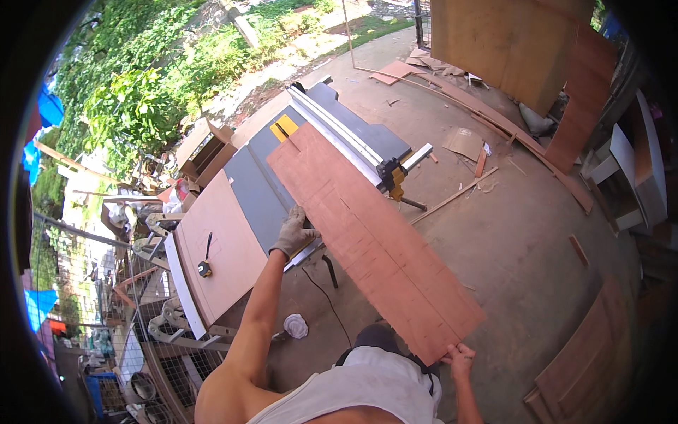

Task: The person uses a table saw to cut a long pink wooden plank into smaller pieces. They measure the wood with a tape measure and mark it with a pen before making additional cuts.

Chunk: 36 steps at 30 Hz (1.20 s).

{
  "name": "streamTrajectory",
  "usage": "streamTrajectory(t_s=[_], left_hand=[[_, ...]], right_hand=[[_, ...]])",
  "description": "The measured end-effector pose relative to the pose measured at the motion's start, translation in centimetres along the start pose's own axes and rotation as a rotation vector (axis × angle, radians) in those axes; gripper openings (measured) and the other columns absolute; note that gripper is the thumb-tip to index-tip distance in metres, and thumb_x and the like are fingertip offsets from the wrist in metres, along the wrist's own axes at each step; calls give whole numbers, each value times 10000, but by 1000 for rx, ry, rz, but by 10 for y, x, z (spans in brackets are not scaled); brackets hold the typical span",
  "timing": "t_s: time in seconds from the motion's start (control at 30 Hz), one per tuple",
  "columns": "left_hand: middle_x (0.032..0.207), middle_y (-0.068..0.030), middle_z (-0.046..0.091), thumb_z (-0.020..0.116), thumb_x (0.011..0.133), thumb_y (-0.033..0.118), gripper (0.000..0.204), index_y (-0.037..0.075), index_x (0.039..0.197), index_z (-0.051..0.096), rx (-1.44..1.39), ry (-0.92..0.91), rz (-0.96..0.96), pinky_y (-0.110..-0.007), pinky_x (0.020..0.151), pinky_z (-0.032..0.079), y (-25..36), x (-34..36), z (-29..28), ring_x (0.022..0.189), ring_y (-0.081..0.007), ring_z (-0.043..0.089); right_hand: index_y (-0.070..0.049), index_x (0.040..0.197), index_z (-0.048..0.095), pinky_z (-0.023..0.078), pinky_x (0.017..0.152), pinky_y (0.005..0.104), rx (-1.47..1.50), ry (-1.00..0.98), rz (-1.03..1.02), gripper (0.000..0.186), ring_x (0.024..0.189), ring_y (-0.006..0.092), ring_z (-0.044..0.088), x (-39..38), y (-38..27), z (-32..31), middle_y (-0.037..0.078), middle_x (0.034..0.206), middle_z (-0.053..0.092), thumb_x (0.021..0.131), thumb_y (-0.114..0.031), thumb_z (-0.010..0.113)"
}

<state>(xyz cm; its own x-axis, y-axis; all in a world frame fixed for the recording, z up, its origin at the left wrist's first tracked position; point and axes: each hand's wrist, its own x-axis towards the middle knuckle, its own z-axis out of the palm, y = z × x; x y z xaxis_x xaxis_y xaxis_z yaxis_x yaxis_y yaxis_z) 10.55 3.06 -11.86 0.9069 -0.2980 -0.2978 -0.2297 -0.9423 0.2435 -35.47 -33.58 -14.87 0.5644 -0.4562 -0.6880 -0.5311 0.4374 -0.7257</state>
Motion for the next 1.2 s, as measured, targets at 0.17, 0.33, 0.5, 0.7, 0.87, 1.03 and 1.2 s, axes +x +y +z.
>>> streamTrajectory(t_s=[0.17, 0.33, 0.5, 0.7, 0.87, 1.03, 1.2], left_hand=[[1530, -240, 169, 703, 626, 659, 1210, -35, 1466, 176, -32, 0, -13, -511, 1138, 132, -8, 8, -1, 1437, -352, 125], [1529, -239, 176, 726, 579, 668, 1260, -28, 1469, 166, -9, -14, -30, -511, 1137, 132, -20, 23, -8, 1436, -356, 125], [1530, -222, 196, 754, 562, 620, 1225, -25, 1457, 222, -41, 29, -25, -552, 1125, 145, -34, 38, -9, 1435, -353, 140], [1521, -223, 221, 760, 564, 612, 1219, -20, 1456, 220, -55, 49, -1, -555, 1120, 154, -51, 51, -7, 1429, -361, 155], [1521, -216, 226, 761, 581, 599, 1190, -8, 1456, 232, -78, 64, 32, -547, 1121, 160, -60, 57, -3, 1426, -364, 162], [1508, -217, 254, 767, 594, 581, 1152, -15, 1442, 264, -120, 106, 97, -507, 1116, 211, -66, 61, -5, 1422, -357, 179], [1475, -214, 324, 721, 684, 504, 996, -7, 1429, 302, -147, 37, 51, -431, 1106, 267, -46, 54, -13, 1393, -322, 270]], right_hand=[[85, 896, 611, 594, 573, 338, 40, 3, -4, 127, 669, 218, 675, 3, -14, 13, 142, 829, 671, 872, -12, 533], [88, 901, 608, 594, 577, 343, 45, -30, 5, 124, 671, 235, 680, 12, -9, 20, 149, 838, 672, 866, 0, 528], [93, 893, 603, 595, 596, 315, 109, -56, 40, 114, 665, 204, 660, 17, -16, 35, 129, 834, 650, 847, 4, 549], [115, 965, 599, 594, 603, 317, 123, -70, 42, 175, 688, 218, 671, 20, -26, 50, 141, 876, 653, 840, 12, 531], [114, 982, 594, 591, 585, 319, 124, -111, 46, 183, 681, 228, 674, 18, -33, 54, 147, 875, 660, 850, 8, 527], [99, 967, 585, 583, 554, 316, 125, -110, 9, 151, 643, 237, 670, 24, -25, 56, 149, 856, 662, 860, 12, 524], [86, 1052, 556, 589, 626, 336, 96, -177, -36, 203, 759, 240, 670, 36, -10, 48, 155, 941, 650, 881, -22, 544]])
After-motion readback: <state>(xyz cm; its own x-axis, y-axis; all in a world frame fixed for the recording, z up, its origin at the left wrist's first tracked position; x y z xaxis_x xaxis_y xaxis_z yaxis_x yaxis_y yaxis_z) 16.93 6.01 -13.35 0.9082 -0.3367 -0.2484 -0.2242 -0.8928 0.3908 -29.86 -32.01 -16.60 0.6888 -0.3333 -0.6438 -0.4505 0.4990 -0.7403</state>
